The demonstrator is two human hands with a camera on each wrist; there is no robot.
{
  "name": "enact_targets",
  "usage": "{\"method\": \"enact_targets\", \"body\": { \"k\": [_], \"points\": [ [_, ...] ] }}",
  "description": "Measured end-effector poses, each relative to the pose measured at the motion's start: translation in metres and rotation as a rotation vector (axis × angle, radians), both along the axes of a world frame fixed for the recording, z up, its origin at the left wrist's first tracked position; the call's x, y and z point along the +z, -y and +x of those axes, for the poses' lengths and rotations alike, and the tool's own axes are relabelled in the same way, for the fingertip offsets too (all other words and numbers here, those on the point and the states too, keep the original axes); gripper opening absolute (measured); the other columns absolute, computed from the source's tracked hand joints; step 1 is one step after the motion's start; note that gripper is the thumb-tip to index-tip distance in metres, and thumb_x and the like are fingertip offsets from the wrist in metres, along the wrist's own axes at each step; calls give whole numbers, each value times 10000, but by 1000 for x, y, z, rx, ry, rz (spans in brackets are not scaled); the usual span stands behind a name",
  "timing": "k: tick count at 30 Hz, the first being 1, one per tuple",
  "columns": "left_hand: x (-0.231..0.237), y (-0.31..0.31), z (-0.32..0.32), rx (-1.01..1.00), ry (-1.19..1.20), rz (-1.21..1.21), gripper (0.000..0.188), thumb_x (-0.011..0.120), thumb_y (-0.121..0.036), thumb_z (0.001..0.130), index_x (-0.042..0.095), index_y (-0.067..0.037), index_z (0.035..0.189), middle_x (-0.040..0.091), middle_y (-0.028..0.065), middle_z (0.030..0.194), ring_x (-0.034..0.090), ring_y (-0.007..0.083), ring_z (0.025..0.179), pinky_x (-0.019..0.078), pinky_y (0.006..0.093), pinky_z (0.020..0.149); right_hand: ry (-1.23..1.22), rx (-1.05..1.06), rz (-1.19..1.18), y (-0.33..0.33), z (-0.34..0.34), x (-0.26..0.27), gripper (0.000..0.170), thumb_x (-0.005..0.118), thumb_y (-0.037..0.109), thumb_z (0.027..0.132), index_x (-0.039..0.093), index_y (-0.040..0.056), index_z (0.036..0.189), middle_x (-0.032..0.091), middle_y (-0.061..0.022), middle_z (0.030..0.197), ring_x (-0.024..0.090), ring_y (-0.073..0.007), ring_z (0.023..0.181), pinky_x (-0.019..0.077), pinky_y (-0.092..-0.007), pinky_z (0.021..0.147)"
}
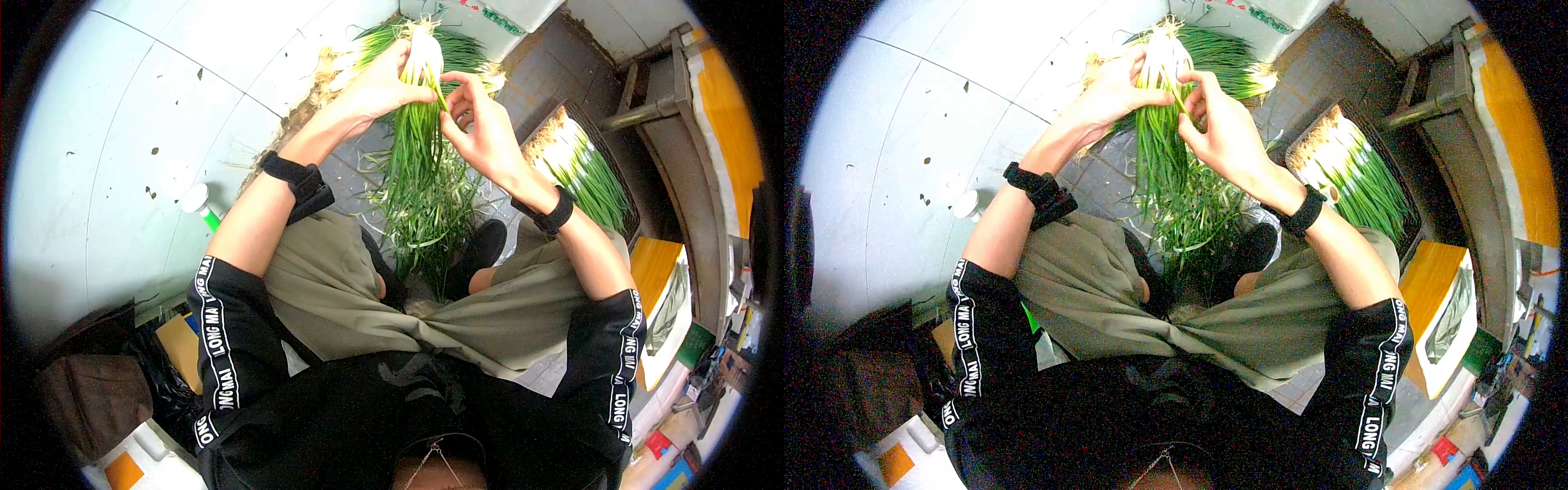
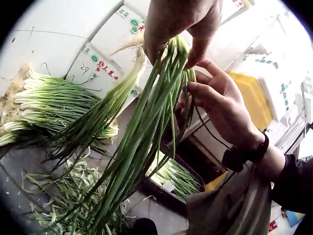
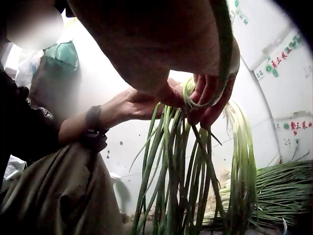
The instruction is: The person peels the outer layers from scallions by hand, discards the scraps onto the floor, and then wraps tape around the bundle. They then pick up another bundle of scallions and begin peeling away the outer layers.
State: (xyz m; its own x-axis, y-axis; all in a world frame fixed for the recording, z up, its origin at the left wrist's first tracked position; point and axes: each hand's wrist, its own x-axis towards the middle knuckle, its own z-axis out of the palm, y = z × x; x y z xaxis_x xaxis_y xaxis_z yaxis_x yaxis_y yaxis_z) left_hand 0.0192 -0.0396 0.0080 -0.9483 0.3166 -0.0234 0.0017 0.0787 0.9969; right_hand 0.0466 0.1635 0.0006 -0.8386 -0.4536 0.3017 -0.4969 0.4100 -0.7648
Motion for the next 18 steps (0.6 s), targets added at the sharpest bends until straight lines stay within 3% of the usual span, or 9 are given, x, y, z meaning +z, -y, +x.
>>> {"method": "enact_targets", "body": {
  "k": [10,16,18],
  "points": [
    [3,4,-1,17,-11,63,692,768,-7,773,441,-6,1383,570,111,1328,529,192,1267,394,333,1103,174,50,11,-6,3,-15,562,671,26,816,445,51,1330,643,-113,803,639,-252,683,520,-357,667],
    [5,22,-4,45,-10,43,652,728,2,811,440,-14,1397,586,108,1317,563,184,1222,446,337,1061,281,119,-22,-30,0,-27,537,701,54,858,449,43,1332,660,-74,830,656,-161,758,541,-315,744],
    [10,26,0,90,-36,186,514,744,-6,788,539,-22,1259,639,54,1146,597,149,1098,453,304,988,451,221,-112,-44,-10,-41,552,742,89,863,456,37,1332,665,-53,909,656,-136,832,540,-298,823]
  ]
}}
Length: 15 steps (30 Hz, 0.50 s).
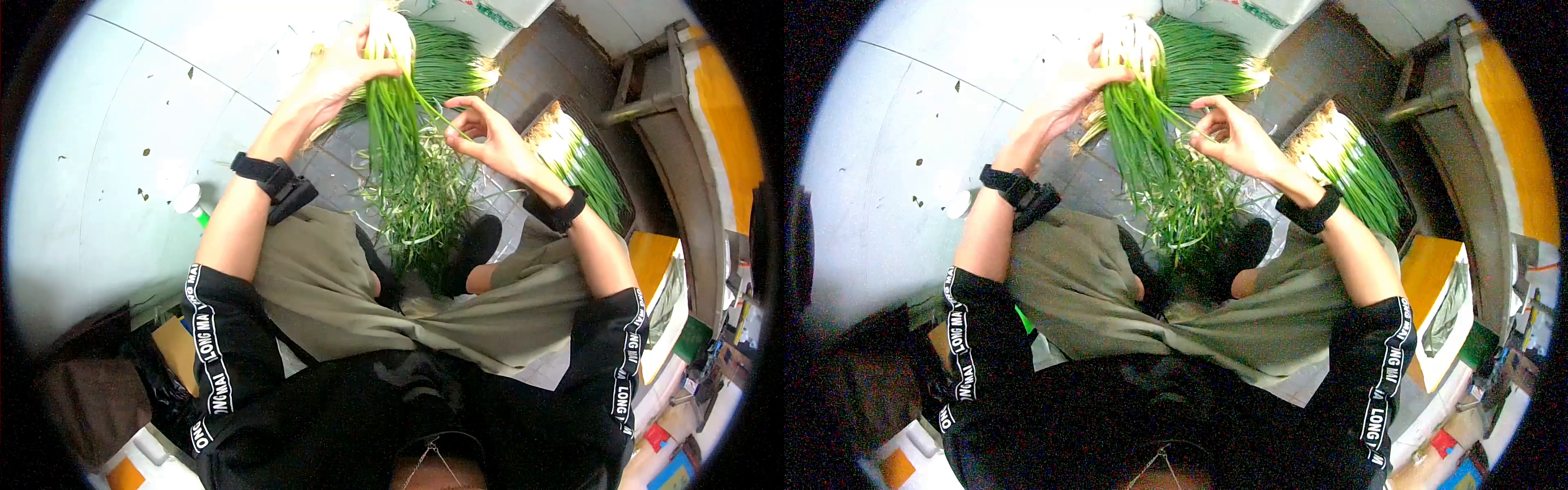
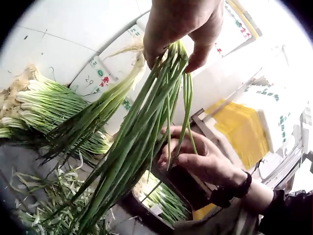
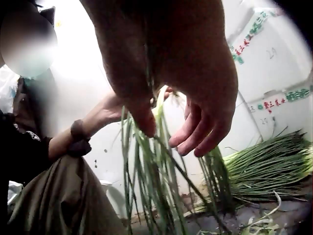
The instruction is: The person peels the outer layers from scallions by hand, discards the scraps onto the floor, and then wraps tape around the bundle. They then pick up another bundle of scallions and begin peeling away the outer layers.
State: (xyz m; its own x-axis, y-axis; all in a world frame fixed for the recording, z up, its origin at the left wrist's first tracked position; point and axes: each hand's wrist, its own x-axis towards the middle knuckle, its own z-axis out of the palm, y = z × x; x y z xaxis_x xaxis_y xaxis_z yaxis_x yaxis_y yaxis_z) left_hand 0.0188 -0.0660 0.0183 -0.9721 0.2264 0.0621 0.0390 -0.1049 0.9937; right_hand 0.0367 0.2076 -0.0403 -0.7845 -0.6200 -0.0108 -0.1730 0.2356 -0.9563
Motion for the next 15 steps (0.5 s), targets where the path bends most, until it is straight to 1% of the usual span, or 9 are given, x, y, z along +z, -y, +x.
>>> {"method": "enact_targets", "body": {
  "k": [1,4,5,6,9,10,12,13,15],
  "points": [
    [2,6,-1,-34,-14,-94,678,721,-9,815,416,-18,1421,620,103,1266,604,191,1164,467,333,1044,146,4,-31,-7,-3,-6,583,776,108,846,466,34,1333,662,-59,990,646,-130,899,531,-291,864],
    [4,13,5,-9,86,46,679,722,-10,811,417,-17,1418,620,102,1267,602,193,1168,463,339,1048,-54,84,157,-27,-6,-19,578,776,106,845,478,33,1335,656,-71,1023,639,-140,961,529,-307,881],
    [3,19,3,-43,85,56,646,718,-17,821,433,-11,1401,620,98,1269,603,189,1168,466,341,1040,-101,103,252,-33,-5,-22,607,788,109,819,486,33,1340,656,-104,1047,644,-201,1003,527,-349,907],
    [3,23,4,-47,90,65,646,718,-17,821,433,-11,1401,620,98,1269,603,189,1168,466,341,1040,-95,101,260,-40,-4,-27,607,788,109,819,486,33,1340,656,-104,1047,644,-201,1003,527,-349,907],
    [5,25,9,39,15,48,554,739,-79,842,493,-32,1337,631,63,1216,601,155,1127,469,299,1006,-256,264,478,-56,-3,-44,654,769,99,816,468,60,1395,630,-122,1238,626,-222,1079,525,-365,906],
    [10,25,13,39,18,58,554,739,-79,842,493,-32,1337,631,63,1216,601,155,1127,469,299,1006,-252,267,487,-60,-4,-47,654,769,99,816,468,60,1395,630,-122,1238,626,-222,1079,525,-365,906],
    [20,27,20,-16,133,140,667,582,75,886,302,14,1488,617,160,1186,670,210,999,608,317,803,-279,241,445,-61,-8,-50,583,736,83,841,490,64,1369,642,-113,1230,639,-225,1056,529,-365,889],
    [21,29,21,-26,149,213,767,597,156,820,269,10,1499,597,170,1217,663,213,1016,609,302,824,-284,182,447,-60,-11,-51,455,705,56,860,554,61,1289,680,-86,1157,664,-195,974,534,-336,859],
    [20,38,29,-58,102,258,753,603,139,830,272,13,1495,594,169,1218,659,213,1028,608,302,838,-262,121,497,-56,-15,-40,402,700,48,865,580,58,1249,693,-69,1116,666,-168,932,534,-312,828]
  ]
}}
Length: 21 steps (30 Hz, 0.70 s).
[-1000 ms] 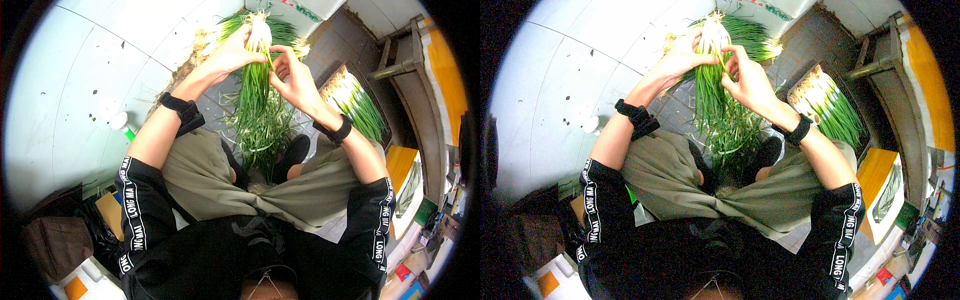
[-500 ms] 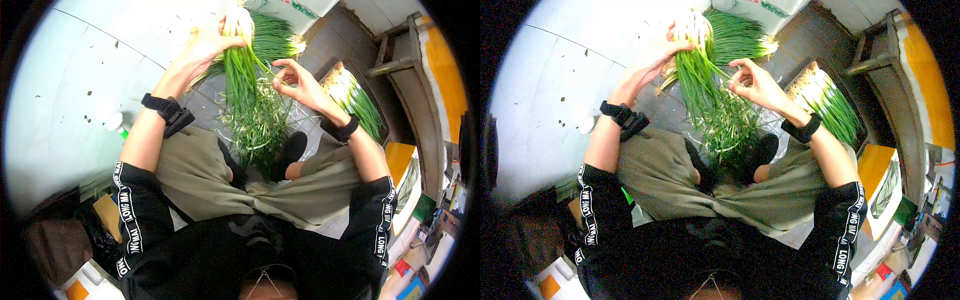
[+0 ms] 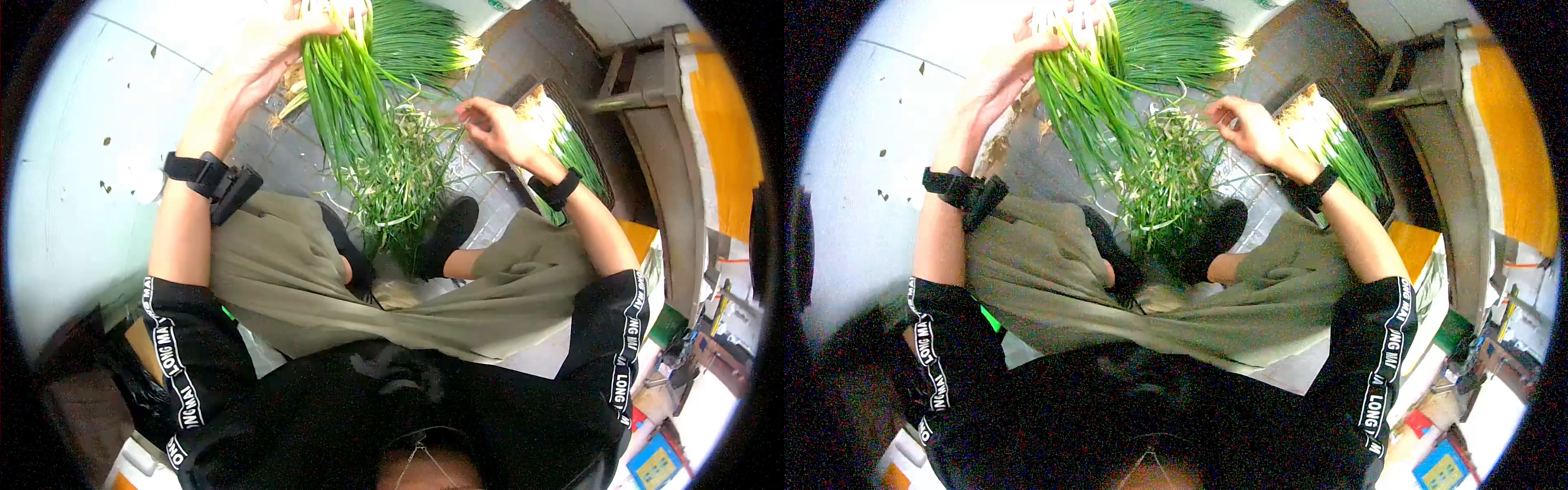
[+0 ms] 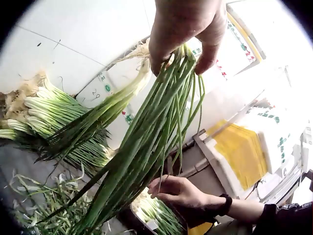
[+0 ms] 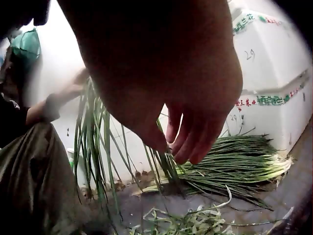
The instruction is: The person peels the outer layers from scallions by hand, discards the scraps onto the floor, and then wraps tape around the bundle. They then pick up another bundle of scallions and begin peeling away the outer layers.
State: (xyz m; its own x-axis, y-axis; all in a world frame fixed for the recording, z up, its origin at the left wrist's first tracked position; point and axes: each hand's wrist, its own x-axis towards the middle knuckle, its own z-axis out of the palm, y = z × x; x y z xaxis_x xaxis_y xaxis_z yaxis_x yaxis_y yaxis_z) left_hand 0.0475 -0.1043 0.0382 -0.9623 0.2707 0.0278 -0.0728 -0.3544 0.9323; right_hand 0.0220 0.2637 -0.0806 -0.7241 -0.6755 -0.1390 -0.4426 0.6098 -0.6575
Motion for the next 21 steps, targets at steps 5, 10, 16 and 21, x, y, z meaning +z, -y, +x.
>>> {"method": "enact_targets", "body": {
  "k": [5,10,16,21],
  "points": [
    [13,16,22,66,47,102,706,656,102,823,336,54,1451,586,162,1234,646,208,1050,591,303,877,8,-195,-35,15,5,2,235,754,115,856,629,47,1043,670,-56,851,643,-126,767,539,-278,706],
    [14,27,32,170,-71,49,718,693,61,811,347,57,1439,561,169,1258,646,224,1028,584,319,899,-2,-224,116,7,8,-95,335,785,138,755,548,62,978,632,-83,770,652,-215,721,534,-344,677],
    [6,26,2,163,5,-19,720,688,59,825,311,68,1439,573,154,1167,647,198,982,588,311,864,-82,58,253,-10,17,-211,548,797,303,762,569,75,1205,661,-223,1106,688,-347,955,546,-438,820],
    [3,31,5,84,12,30,684,685,49,841,324,78,1421,593,159,1164,643,186,961,585,289,827,52,-3,632,18,20,-165,836,811,417,763,402,132,1434,578,-294,1254,643,-432,1073,522,-484,908]
  ]
}}
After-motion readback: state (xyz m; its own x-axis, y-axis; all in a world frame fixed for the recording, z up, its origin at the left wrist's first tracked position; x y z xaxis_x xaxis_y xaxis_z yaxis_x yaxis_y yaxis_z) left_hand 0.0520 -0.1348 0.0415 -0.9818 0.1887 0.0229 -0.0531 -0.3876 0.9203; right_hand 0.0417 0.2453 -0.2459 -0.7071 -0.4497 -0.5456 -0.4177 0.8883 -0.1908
